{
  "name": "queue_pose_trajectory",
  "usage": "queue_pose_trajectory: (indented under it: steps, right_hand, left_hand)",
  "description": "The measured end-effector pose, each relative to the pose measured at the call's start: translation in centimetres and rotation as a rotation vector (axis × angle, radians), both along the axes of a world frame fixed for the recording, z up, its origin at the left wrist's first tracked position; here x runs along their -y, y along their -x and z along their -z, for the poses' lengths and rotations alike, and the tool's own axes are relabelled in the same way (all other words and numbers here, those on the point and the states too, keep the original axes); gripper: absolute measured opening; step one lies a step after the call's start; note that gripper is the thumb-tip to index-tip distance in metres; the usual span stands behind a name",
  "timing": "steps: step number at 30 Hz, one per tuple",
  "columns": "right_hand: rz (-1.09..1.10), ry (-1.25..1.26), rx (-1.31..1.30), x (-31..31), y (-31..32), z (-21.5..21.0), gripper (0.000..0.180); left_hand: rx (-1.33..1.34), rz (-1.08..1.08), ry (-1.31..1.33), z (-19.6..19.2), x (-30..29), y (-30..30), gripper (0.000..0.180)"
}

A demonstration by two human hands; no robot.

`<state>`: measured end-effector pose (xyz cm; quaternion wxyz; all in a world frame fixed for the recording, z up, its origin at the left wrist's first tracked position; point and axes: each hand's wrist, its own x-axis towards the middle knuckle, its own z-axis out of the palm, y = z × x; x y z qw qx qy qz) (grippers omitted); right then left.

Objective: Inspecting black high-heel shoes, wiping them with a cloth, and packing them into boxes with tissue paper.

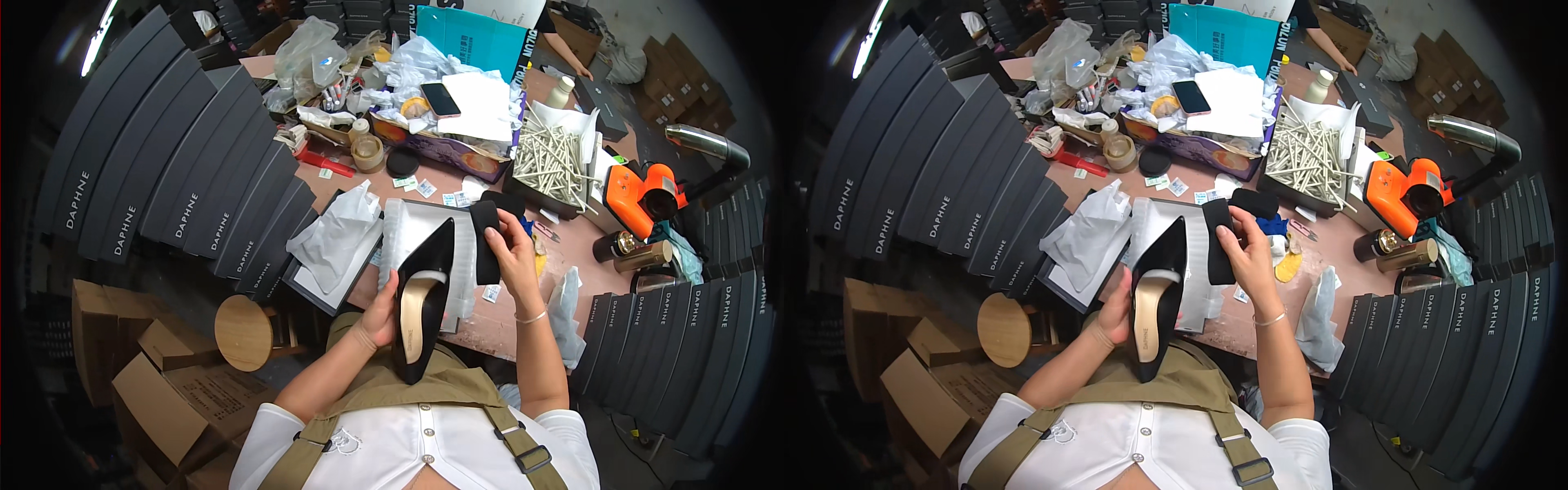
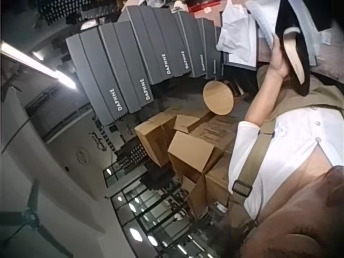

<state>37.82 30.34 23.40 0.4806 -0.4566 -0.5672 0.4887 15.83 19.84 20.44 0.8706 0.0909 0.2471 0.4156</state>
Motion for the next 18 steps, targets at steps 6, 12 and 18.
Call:
queue_pose_trajectory:
  steps: [6,12,18]
  right_hand:
    - [-0.187,-0.321,0.506,2.0,4.5,-2.7,0.034]
    - [-1.065,-0.104,0.417,9.4,5.3,-2.1,0.028]
    - [-0.397,0.072,0.293,7.0,-1.0,-2.5,0.033]
  left_hand:
    - [-0.231,-0.332,-0.1,-0.2,0.2,-1.9,0.062]
    - [-0.219,-0.489,-0.011,-0.8,-2.5,2.9,0.061]
    - [-0.309,-0.697,0.109,0.4,-3.8,6.4,0.085]
